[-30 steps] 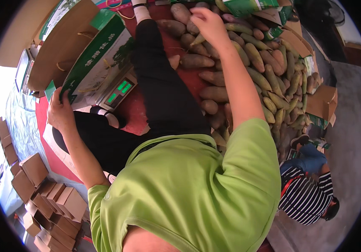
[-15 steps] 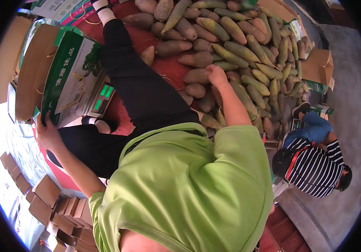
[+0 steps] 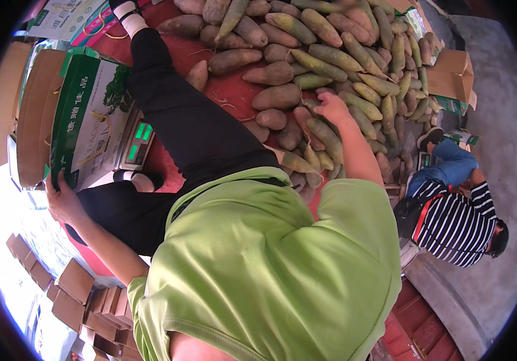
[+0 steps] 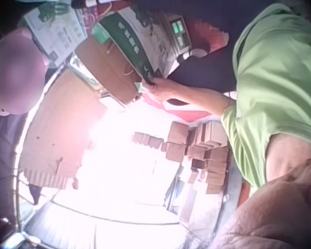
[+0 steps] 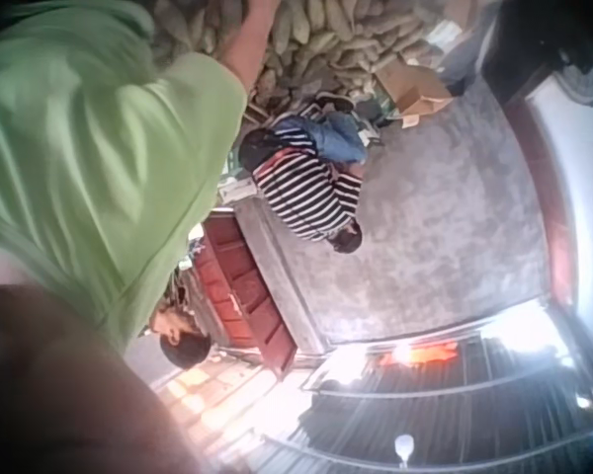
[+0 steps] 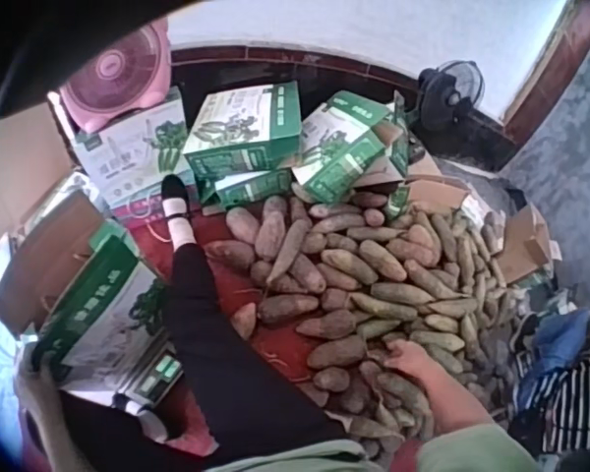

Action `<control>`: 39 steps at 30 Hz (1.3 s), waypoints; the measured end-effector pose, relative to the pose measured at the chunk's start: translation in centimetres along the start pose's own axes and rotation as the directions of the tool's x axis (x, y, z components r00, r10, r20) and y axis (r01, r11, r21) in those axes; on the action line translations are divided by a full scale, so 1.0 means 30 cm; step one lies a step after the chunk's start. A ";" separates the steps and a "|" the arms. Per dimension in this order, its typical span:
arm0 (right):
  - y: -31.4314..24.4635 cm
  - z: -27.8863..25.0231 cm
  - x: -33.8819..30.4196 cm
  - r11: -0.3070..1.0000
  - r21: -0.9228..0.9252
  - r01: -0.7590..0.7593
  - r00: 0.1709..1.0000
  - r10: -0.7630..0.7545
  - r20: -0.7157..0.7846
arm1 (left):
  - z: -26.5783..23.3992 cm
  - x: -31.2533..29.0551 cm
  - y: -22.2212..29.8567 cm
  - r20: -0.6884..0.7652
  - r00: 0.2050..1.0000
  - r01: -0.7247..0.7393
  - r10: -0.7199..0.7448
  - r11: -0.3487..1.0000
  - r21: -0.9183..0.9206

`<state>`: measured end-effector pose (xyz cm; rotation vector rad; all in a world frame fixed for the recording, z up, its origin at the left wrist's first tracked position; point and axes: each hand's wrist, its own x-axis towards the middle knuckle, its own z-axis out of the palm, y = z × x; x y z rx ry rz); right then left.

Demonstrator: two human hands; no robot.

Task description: Sorting and packing radishes into cardboard boxes on a scale for weighing.

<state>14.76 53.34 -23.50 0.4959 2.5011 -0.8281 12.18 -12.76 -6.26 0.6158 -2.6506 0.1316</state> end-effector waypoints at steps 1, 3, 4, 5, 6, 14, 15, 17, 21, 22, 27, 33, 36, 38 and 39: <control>0.002 0.009 -0.016 1.000 -0.013 0.006 0.999 -0.005 0.042 | -0.002 0.000 0.000 0.016 1.000 0.012 -0.012 1.000 -0.009; -0.034 0.009 -0.055 0.991 -0.129 0.019 0.991 -0.002 0.132 | -0.015 -0.007 0.001 0.022 0.999 0.030 -0.029 0.999 -0.026; -0.071 0.035 -0.073 0.971 -0.233 0.046 0.975 0.007 0.222 | -0.032 -0.009 -0.003 0.006 1.000 0.031 -0.031 0.999 -0.021; -0.075 0.067 -0.085 0.927 -0.365 0.087 0.981 -0.015 0.195 | -0.029 -0.006 -0.019 -0.031 0.999 -0.016 0.016 1.000 0.001; -0.062 0.079 -0.114 0.858 -0.503 0.106 0.988 -0.033 0.151 | -0.013 -0.008 0.003 -0.037 0.999 -0.031 0.031 0.999 -0.006; -0.086 0.061 -0.142 0.833 -0.527 0.169 0.986 -0.141 0.093 | -0.052 -0.013 0.062 0.008 1.000 0.022 -0.022 0.997 -0.071; -0.106 0.048 -0.134 0.850 -0.494 0.180 0.982 -0.182 0.045 | -0.057 -0.014 0.066 0.003 0.999 0.036 -0.036 0.998 -0.061; -0.156 0.015 -0.107 0.885 -0.429 0.181 0.983 -0.177 0.048 | -0.066 -0.012 0.068 0.011 0.999 0.038 -0.037 0.997 -0.068; -0.280 -0.082 -0.078 0.926 -0.271 0.264 0.957 -0.286 -0.043 | -0.068 -0.007 0.051 0.011 1.000 0.023 -0.023 0.999 -0.044; -0.319 -0.104 -0.066 0.922 -0.225 0.316 0.934 -0.343 -0.094 | -0.071 -0.005 0.054 0.002 1.000 0.031 -0.031 0.999 -0.041; -0.665 -0.255 -0.044 0.835 -0.011 0.551 0.779 -0.519 -0.353 | -0.071 -0.004 0.067 -0.027 0.999 0.019 -0.022 0.995 -0.094; -1.229 -0.379 -0.162 0.479 0.205 0.853 0.503 -0.651 -0.569 | -0.084 -0.004 0.071 -0.031 1.000 -0.003 0.000 0.994 -0.105; -1.440 -0.382 -0.177 0.154 0.257 0.954 0.285 -0.729 -0.622 | -0.094 -0.005 0.074 -0.035 0.999 -0.010 0.006 0.993 -0.119; -1.569 -0.351 -0.183 -0.045 0.355 0.934 0.206 -0.743 -0.636 | -0.083 0.000 0.070 -0.046 0.999 -0.024 0.019 0.993 -0.113; -1.614 -0.330 -0.172 -0.042 0.402 0.915 0.245 -0.733 -0.634 | -0.077 0.002 0.070 -0.046 0.998 -0.045 0.040 0.993 -0.109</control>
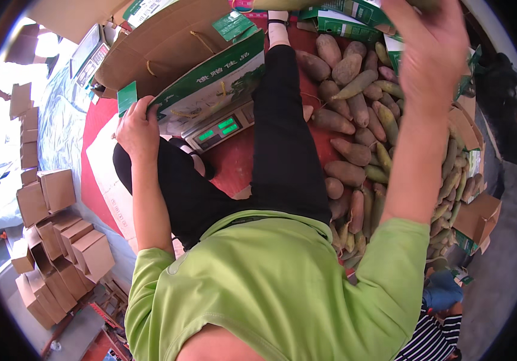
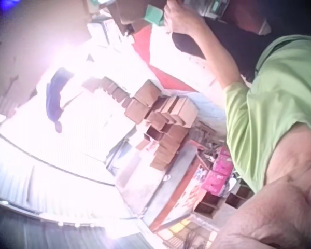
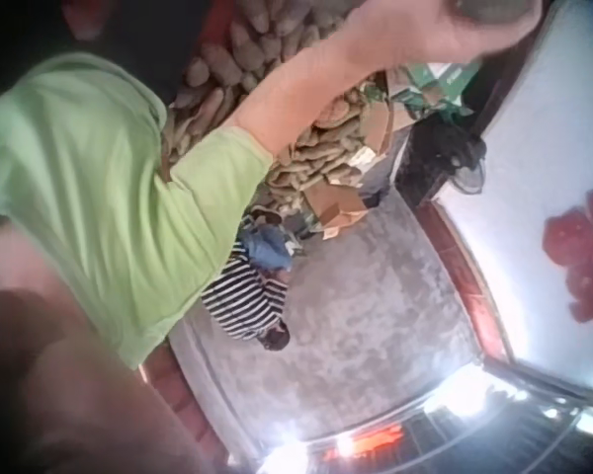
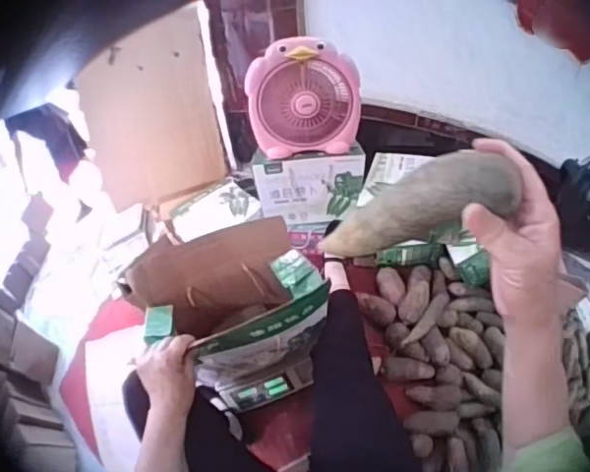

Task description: Sorting and packing radishes into cardboard boxes on a scale for weighing.

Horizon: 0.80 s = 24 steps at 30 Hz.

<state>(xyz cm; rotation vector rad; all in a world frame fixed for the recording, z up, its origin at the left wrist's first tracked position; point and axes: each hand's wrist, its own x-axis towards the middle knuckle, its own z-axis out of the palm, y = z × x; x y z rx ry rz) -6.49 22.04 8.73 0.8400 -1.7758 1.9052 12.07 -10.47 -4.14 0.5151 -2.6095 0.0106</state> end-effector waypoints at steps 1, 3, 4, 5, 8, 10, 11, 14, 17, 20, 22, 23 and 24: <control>0.003 0.147 0.001 0.997 0.044 0.070 0.997 -0.071 0.022 | -0.005 -0.011 -0.011 0.002 1.000 0.013 -0.013 1.000 0.018; 0.021 0.250 0.023 0.965 0.254 -0.061 0.965 -0.008 0.261 | -0.013 -0.011 -0.009 0.006 1.000 0.012 -0.012 0.999 0.030; 0.041 0.323 0.018 0.951 0.308 -0.029 0.955 -0.064 0.288 | -0.012 -0.009 -0.004 0.008 1.000 0.009 -0.010 1.000 0.021; 0.059 0.375 0.018 0.974 0.176 0.144 0.907 -0.201 0.371 | -0.013 -0.008 -0.005 0.004 1.000 0.006 -0.006 1.000 0.023; 0.078 0.561 -0.042 0.832 -0.218 0.510 0.805 -0.373 0.461 | -0.009 -0.003 -0.011 0.006 1.000 -0.006 0.005 1.000 0.023; 0.078 0.657 -0.087 0.835 -0.318 0.449 0.722 -0.130 0.679 | -0.007 -0.004 -0.005 0.007 1.000 -0.017 0.017 1.000 0.010; 0.108 0.694 -0.119 0.793 -0.376 0.479 0.644 -0.027 0.764 | -0.007 -0.004 -0.005 0.004 1.000 -0.009 0.009 1.000 0.008; 0.150 0.687 -0.202 0.765 -0.464 0.446 0.760 -0.049 0.649 | -0.004 -0.003 -0.006 -0.011 1.000 -0.016 0.016 1.000 -0.003; 0.219 0.553 -0.180 0.920 -0.252 0.301 0.862 -0.149 0.484 | -0.008 -0.014 -0.019 -0.011 1.000 -0.023 0.023 1.000 -0.002; 0.295 0.337 -0.211 0.943 -0.314 -0.108 0.901 0.226 0.371 | -0.010 -0.007 -0.016 -0.003 1.000 -0.020 0.020 1.000 -0.014; 0.393 0.154 -0.288 0.887 -0.351 -0.299 0.902 0.383 0.199 | -0.004 -0.006 -0.019 -0.012 0.999 -0.035 0.035 0.999 -0.004; 0.440 0.055 -0.340 0.878 -0.342 -0.336 0.905 0.402 0.141 | 0.000 -0.004 -0.016 -0.006 0.999 -0.037 0.037 0.999 -0.010; 0.461 -0.031 -0.395 0.815 -0.411 -0.409 0.872 0.482 0.088 | -0.005 -0.001 -0.017 -0.013 0.999 -0.045 0.045 0.999 -0.006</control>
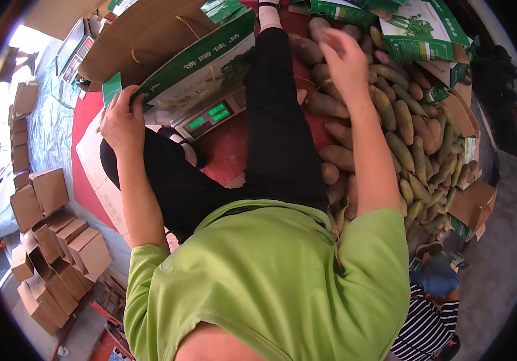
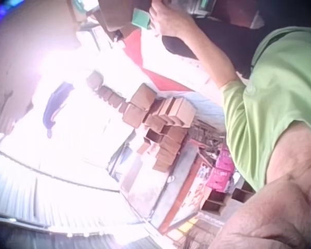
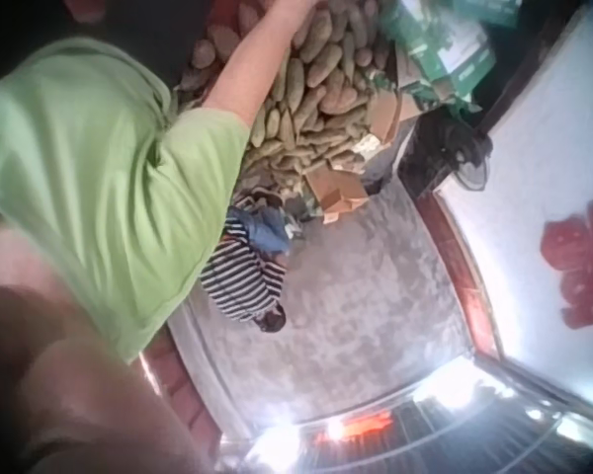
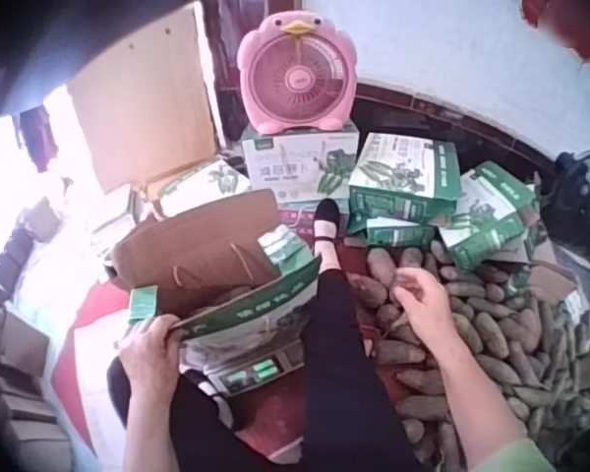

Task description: Sorting and packing radishes into cardboard boxes on a scale for weighing.

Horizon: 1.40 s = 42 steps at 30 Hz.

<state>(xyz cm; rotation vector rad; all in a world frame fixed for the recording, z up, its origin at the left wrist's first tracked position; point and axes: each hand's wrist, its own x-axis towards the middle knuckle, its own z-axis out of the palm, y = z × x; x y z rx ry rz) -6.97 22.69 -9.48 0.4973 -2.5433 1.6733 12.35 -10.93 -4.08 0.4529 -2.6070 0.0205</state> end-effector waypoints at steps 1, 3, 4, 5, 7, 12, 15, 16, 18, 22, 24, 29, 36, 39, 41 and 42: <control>0.100 -0.050 -0.054 0.997 -0.057 -0.049 0.998 0.046 -0.047 | -0.005 0.002 0.002 -0.007 1.000 -0.011 0.011 1.000 0.002; 0.276 -0.137 -0.194 0.975 -0.115 -0.189 0.981 0.183 -0.063 | -0.008 0.003 0.003 0.057 0.997 0.049 -0.046 0.998 -0.037; 0.355 -0.170 -0.273 0.956 -0.147 -0.254 0.967 0.246 -0.072 | -0.005 0.005 0.000 0.012 1.000 0.003 -0.003 1.000 -0.021; 0.405 -0.197 -0.352 0.921 -0.241 -0.307 0.952 0.300 -0.066 | -0.004 0.005 -0.004 -0.032 0.999 -0.040 0.040 0.999 -0.004; 0.504 -0.236 -0.515 0.855 -0.352 -0.382 0.921 0.383 -0.070 | -0.007 0.008 -0.004 -0.020 0.999 -0.042 0.042 0.999 -0.001; 0.591 -0.293 -0.780 0.711 -0.393 -0.583 0.793 0.603 -0.087 | 0.008 0.002 -0.013 -0.087 0.995 -0.040 0.040 0.999 0.002; 0.595 -0.317 -0.863 0.632 -0.376 -0.677 0.709 0.698 -0.104 | 0.010 0.001 -0.013 -0.093 0.995 -0.026 0.025 1.000 -0.008; 0.593 -0.320 -0.882 0.607 -0.393 -0.691 0.694 0.709 -0.124 | 0.009 0.000 -0.011 -0.090 0.996 -0.016 0.017 1.000 0.010; 0.607 -0.334 -0.919 0.575 -0.407 -0.709 0.674 0.723 -0.152 | 0.007 -0.003 -0.012 -0.079 0.997 -0.015 0.017 0.999 0.030; 0.635 -0.376 -0.978 0.613 -0.332 -0.717 0.688 0.697 -0.202 | 0.028 -0.003 -0.023 -0.075 0.996 -0.038 0.043 0.997 0.066; 0.623 -0.406 -0.987 0.588 -0.311 -0.746 0.661 0.710 -0.242 | 0.039 -0.001 -0.013 -0.073 0.996 -0.049 0.052 0.998 0.047; 0.669 -0.490 -1.001 0.608 -0.418 -0.675 0.737 0.587 -0.336 | 0.041 -0.001 -0.056 -0.139 0.983 -0.119 0.122 0.993 0.026; 0.657 -0.646 -1.037 0.552 -0.298 -0.779 0.618 0.595 -0.513 | 0.040 0.000 -0.039 -0.138 0.985 -0.098 0.108 0.992 0.076; 0.697 -0.718 -1.083 0.528 -0.259 -0.809 0.573 0.611 -0.546 | 0.046 0.002 -0.048 -0.140 0.984 -0.097 0.107 0.992 0.075; 0.696 -0.738 -1.107 0.504 -0.287 -0.815 0.569 0.600 -0.563 | 0.050 0.001 -0.059 -0.159 0.982 -0.088 0.098 0.994 0.067; 0.695 -0.746 -1.117 0.483 -0.317 -0.816 0.570 0.585 -0.576 | 0.049 0.002 -0.052 -0.184 0.976 -0.101 0.116 0.991 0.092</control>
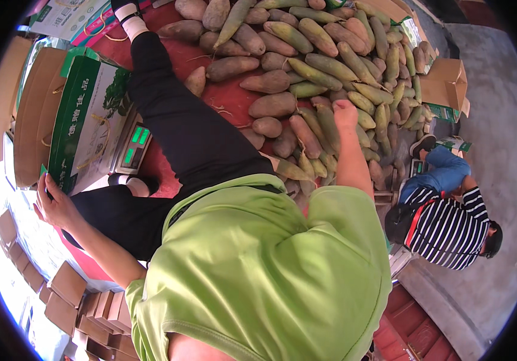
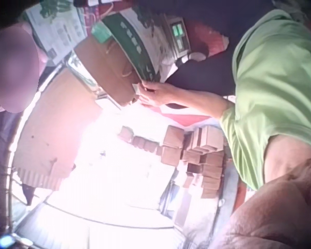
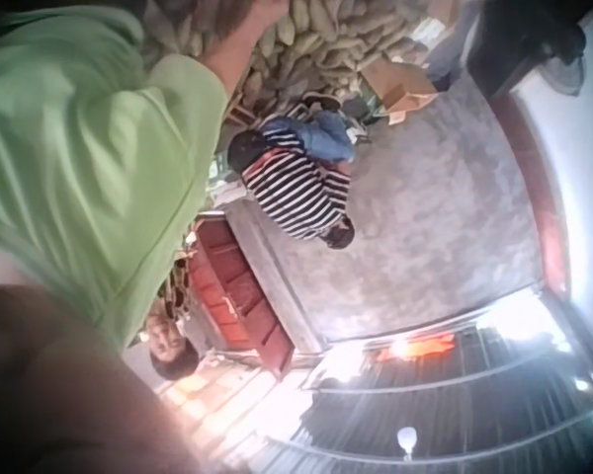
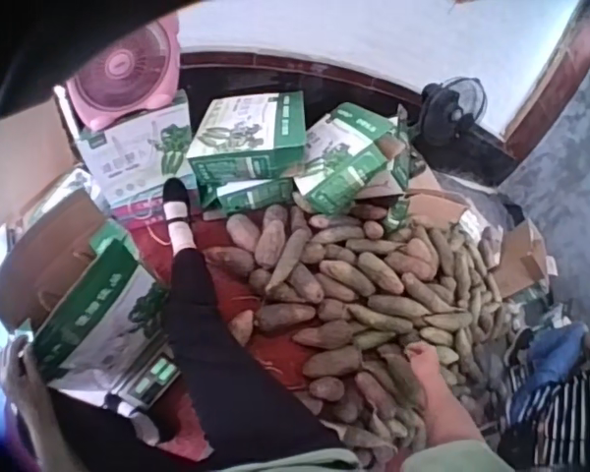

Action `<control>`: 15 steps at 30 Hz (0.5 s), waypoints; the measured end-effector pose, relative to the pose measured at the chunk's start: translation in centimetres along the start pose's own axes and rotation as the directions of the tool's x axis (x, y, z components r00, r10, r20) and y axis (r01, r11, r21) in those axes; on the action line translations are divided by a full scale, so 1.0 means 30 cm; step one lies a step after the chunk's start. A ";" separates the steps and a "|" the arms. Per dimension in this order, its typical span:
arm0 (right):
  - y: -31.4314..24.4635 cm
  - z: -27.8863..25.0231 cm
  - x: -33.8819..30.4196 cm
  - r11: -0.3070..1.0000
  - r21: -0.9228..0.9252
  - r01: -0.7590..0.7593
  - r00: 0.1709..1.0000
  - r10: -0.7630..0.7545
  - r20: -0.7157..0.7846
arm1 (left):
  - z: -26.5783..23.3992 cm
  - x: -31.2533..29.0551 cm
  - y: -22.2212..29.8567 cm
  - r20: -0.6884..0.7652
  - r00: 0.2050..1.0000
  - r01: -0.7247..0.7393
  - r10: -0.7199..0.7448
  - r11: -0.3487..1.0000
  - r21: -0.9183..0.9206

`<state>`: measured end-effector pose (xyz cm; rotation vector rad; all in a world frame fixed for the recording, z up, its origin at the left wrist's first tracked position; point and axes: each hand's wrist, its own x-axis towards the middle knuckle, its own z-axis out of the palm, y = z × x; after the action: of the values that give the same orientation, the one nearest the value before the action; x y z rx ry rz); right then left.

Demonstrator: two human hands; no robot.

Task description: Sorting and packing radishes into cardboard boxes on a scale for weighing.

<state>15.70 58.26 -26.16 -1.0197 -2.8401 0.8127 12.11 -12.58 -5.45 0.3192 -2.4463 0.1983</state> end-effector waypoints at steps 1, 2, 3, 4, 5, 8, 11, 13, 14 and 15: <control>0.010 -0.007 -0.007 1.000 0.001 -0.003 1.000 0.003 -0.002 | 0.001 0.001 0.001 -0.001 1.000 -0.002 0.002 1.000 -0.002; 0.022 -0.014 -0.017 0.999 -0.039 -0.023 1.000 0.023 -0.002 | 0.001 0.001 0.000 0.008 1.000 0.003 -0.003 1.000 -0.013; 0.027 -0.019 -0.027 0.996 -0.078 -0.042 0.999 0.042 -0.003 | 0.001 0.001 -0.001 0.016 1.000 0.009 -0.009 1.000 -0.022; 0.031 -0.019 -0.037 0.996 -0.076 -0.042 0.999 0.042 -0.005 | 0.001 0.001 -0.002 0.014 1.000 0.009 -0.008 1.000 -0.023; 0.033 -0.014 -0.049 0.990 -0.128 -0.059 0.998 0.059 -0.002 | 0.002 0.000 -0.005 0.013 1.000 0.012 -0.012 1.000 -0.029; 0.027 0.009 -0.067 0.986 -0.146 -0.087 0.996 0.087 -0.002 | 0.004 0.001 -0.009 0.005 1.000 0.014 -0.014 1.000 -0.028; 0.012 0.037 -0.045 0.990 -0.128 -0.067 0.998 0.069 0.008 | 0.010 -0.002 -0.019 0.008 1.000 0.018 -0.018 1.000 -0.022; 0.000 0.056 -0.012 0.989 -0.141 -0.036 0.999 0.040 0.023 | 0.008 -0.005 -0.023 0.017 1.000 0.024 -0.024 0.999 -0.021; -0.009 0.067 0.014 0.992 -0.122 -0.028 0.999 0.030 0.015 | 0.006 -0.006 -0.024 0.000 1.000 0.017 -0.017 0.999 -0.036; -0.015 0.077 0.041 0.994 -0.105 -0.021 1.000 0.022 0.006 | 0.008 -0.007 -0.024 -0.017 1.000 0.008 -0.009 0.999 -0.054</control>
<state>14.03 57.63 -28.15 -1.0626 -2.9108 0.6755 12.32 -13.29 -5.71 0.3035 -2.4280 0.1305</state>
